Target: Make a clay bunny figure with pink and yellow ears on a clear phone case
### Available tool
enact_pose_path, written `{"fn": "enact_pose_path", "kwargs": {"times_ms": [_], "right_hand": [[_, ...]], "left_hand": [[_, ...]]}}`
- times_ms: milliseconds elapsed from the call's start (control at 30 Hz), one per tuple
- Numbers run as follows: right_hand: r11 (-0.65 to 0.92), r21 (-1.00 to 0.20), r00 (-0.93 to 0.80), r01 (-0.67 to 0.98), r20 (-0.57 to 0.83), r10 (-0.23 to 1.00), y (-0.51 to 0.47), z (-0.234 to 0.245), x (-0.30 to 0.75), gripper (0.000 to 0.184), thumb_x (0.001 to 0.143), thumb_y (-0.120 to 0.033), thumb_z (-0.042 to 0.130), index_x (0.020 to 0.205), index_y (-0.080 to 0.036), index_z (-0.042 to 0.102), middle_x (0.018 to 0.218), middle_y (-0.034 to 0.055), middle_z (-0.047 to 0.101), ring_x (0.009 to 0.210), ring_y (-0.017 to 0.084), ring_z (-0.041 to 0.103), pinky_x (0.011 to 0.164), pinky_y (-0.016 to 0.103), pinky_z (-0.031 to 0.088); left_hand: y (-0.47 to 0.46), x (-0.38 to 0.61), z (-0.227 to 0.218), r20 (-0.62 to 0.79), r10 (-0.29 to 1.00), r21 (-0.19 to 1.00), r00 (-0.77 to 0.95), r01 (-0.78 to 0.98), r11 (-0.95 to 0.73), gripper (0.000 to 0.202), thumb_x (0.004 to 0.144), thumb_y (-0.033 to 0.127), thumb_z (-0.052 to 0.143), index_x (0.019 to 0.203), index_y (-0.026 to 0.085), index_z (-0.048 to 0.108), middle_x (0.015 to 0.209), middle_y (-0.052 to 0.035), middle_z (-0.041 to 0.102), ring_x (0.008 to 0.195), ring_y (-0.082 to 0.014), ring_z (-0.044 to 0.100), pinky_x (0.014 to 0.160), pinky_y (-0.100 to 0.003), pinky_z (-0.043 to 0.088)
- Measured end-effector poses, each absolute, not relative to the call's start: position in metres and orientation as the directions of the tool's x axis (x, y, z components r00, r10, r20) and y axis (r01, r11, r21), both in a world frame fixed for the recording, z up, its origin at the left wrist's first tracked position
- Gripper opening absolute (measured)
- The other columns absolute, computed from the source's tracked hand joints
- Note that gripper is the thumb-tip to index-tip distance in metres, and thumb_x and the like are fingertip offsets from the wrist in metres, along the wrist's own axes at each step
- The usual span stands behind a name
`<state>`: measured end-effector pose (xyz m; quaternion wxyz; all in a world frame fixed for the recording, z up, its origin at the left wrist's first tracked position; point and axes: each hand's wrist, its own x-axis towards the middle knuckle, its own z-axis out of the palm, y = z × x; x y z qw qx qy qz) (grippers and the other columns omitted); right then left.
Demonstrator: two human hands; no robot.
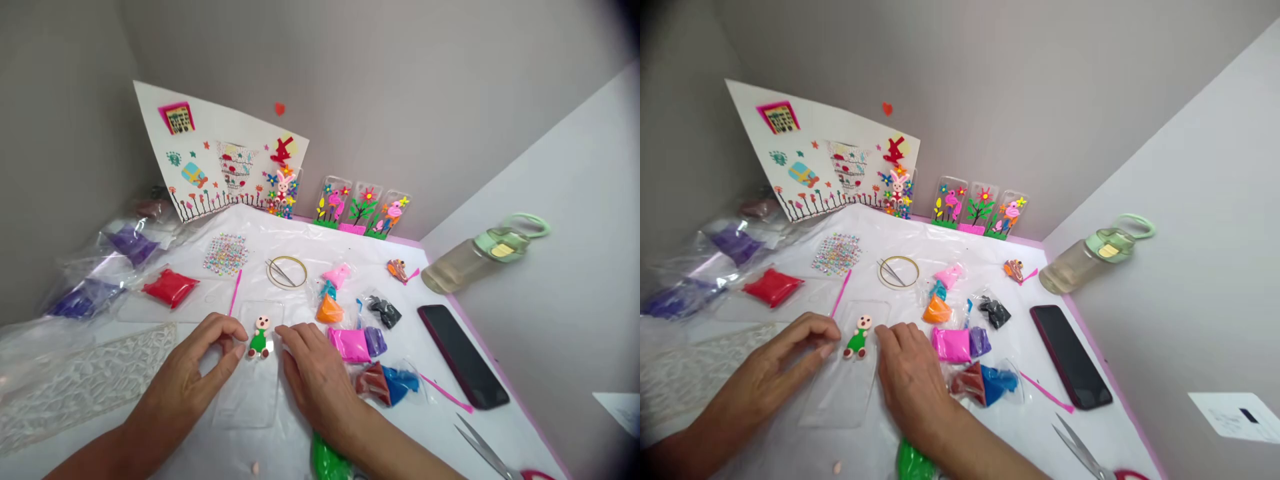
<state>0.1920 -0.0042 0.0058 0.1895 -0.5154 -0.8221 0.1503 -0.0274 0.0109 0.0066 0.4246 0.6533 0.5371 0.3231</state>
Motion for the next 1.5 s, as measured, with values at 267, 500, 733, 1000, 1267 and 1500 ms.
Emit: {"fn": "enact_pose_path", "kwargs": {"times_ms": [267,500,733,1000,1267,1500], "right_hand": [[0.309,-0.69,-0.214,0.654,0.223,0.951,-0.005,0.005,0.186,0.038,0.086,-0.004,0.056,0.121,-0.017,0.062,0.104,0.0097,0.071,0.096,0.023,0.066,0.088,0.04,0.054],[0.121,-0.979,-0.146,0.163,0.097,0.984,-0.001,0.037,0.184,0.028,0.093,-0.036,0.062,0.114,-0.018,0.067,0.105,0.0107,0.074,0.098,0.024,0.071,0.088,0.038,0.053],[0.076,-0.947,-0.261,-0.311,0.162,0.952,-0.002,0.13,0.178,0.036,0.088,-0.051,0.07,0.091,-0.014,0.073,0.085,0.0062,0.072,0.079,0.015,0.069,0.077,0.027,0.049],[0.323,-0.816,0.062,-0.479,0.336,0.94,-0.024,0.188,0.151,0.034,0.085,-0.049,0.072,0.094,-0.017,0.074,0.086,0.0058,0.071,0.076,0.016,0.066,0.06,0.023,0.051],[0.461,-0.829,0.151,-0.317,0.435,0.887,-0.05,0.189,0.135,0.032,0.091,-0.048,0.066,0.097,-0.018,0.076,0.086,0.0053,0.067,0.076,0.018,0.067,0.063,0.027,0.056],[0.411,-0.854,0.132,-0.319,0.389,0.912,-0.05,0.183,0.125,0.035,0.087,-0.051,0.07,0.096,-0.018,0.076,0.086,0.0055,0.068,0.072,0.016,0.064,0.065,0.029,0.058]], "left_hand": [[0.015,-0.017,0.003,-0.135,0.99,0.991,-0.044,0.007,0.135,0.042,0.078,0.048,0.079,0.105,0.025,0.056,0.099,-0.0003,0.06,0.093,-0.02,0.064,0.081,-0.03,0.053],[0.015,-0.017,0.051,-0.04,0.999,0.995,-0.021,-0.089,0.038,0.029,0.077,0.037,0.079,0.097,0.023,0.063,0.098,-0.0023,0.064,0.097,-0.022,0.068,0.085,-0.034,0.058],[0.018,-0.011,0.133,0.116,0.991,0.941,0.07,-0.327,-0.088,0.027,0.077,0.035,0.08,0.098,0.028,0.063,0.098,0.0051,0.061,0.096,-0.0124,0.063,0.083,-0.02,0.055],[-0.011,-0.009,0.168,0.681,0.726,0.708,-0.096,0.339,-0.62,0.025,0.087,0.053,0.066,0.103,0.034,0.061,0.116,0.0007,0.064,0.125,-0.031,0.053,0.119,-0.057,0.026],[-0.025,-0.024,0.17,0.882,0.465,0.366,0.072,0.516,-0.774,0.021,0.094,0.034,0.062,0.113,0.034,0.056,0.114,-0.0003,0.062,0.113,-0.0251,0.058,0.125,-0.058,0.016],[-0.027,-0.024,0.166,0.877,0.474,0.38,0.075,0.494,-0.782,0.013,0.094,0.035,0.063,0.106,0.033,0.06,0.114,-0.0028,0.058,0.117,-0.029,0.054,0.109,-0.058,0.038]]}}
